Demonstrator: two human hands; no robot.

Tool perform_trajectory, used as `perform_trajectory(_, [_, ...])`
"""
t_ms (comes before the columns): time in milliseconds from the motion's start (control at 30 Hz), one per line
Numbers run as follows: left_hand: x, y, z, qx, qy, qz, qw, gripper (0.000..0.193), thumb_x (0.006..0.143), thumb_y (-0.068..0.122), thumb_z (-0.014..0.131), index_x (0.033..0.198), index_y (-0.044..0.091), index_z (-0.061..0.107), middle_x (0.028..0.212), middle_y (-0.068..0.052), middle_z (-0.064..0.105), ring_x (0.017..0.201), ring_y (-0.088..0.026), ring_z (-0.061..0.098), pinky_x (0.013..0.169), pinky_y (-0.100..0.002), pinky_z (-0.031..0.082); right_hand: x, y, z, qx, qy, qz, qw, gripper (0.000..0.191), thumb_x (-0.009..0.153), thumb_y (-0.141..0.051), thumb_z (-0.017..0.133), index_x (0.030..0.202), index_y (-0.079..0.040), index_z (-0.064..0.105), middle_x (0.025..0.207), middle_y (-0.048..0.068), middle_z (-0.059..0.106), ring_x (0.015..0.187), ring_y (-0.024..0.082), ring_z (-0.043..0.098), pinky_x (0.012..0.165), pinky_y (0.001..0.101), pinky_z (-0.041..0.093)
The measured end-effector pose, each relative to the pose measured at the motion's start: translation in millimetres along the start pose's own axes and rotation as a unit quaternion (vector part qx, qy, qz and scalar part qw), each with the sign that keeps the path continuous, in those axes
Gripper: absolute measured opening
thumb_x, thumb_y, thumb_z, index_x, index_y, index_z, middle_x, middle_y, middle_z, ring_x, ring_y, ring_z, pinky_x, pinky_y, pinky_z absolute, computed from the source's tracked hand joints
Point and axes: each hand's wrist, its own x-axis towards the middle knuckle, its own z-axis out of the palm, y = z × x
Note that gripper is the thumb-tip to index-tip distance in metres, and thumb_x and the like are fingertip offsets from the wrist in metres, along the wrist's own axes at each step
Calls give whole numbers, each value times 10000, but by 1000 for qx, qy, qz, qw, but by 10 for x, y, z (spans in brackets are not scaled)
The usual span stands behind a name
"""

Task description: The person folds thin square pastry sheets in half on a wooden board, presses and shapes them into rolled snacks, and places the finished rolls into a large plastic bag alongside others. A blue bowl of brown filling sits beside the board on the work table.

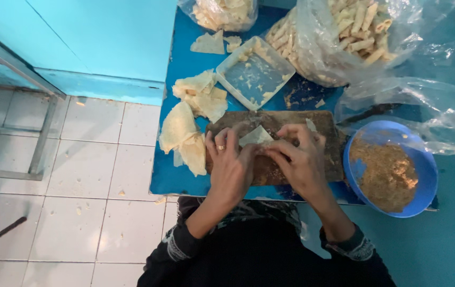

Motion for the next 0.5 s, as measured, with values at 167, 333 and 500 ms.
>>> perform_trajectory(167, [-42,-4,2,-8,17,-24,1000,403,900,116,711,1287,62,614,1454,-199,444,1326,-435,417,1180,-693,192,87,-10,46,-26,-37,18,999,122,950,-226,750,1040,-144,739,1127,68,531,1007,242,600,923,476,362])
perform_trajectory(333, [-35,-10,-37,10,26,-15,999,419,881,136,718,1284,68,624,1493,-206,409,1312,-442,409,1171,-687,189,261,-53,93,-67,-63,28,995,131,892,-211,754,970,-124,696,1066,124,489,989,331,572,862,494,364])
perform_trajectory(500, [-35,-38,-75,28,18,-3,999,324,897,160,726,1187,35,652,1479,-205,427,1308,-434,412,1160,-693,190,247,-92,22,13,-25,13,1000,153,930,-202,758,1050,-128,698,1154,98,539,1036,296,599,915,480,388])
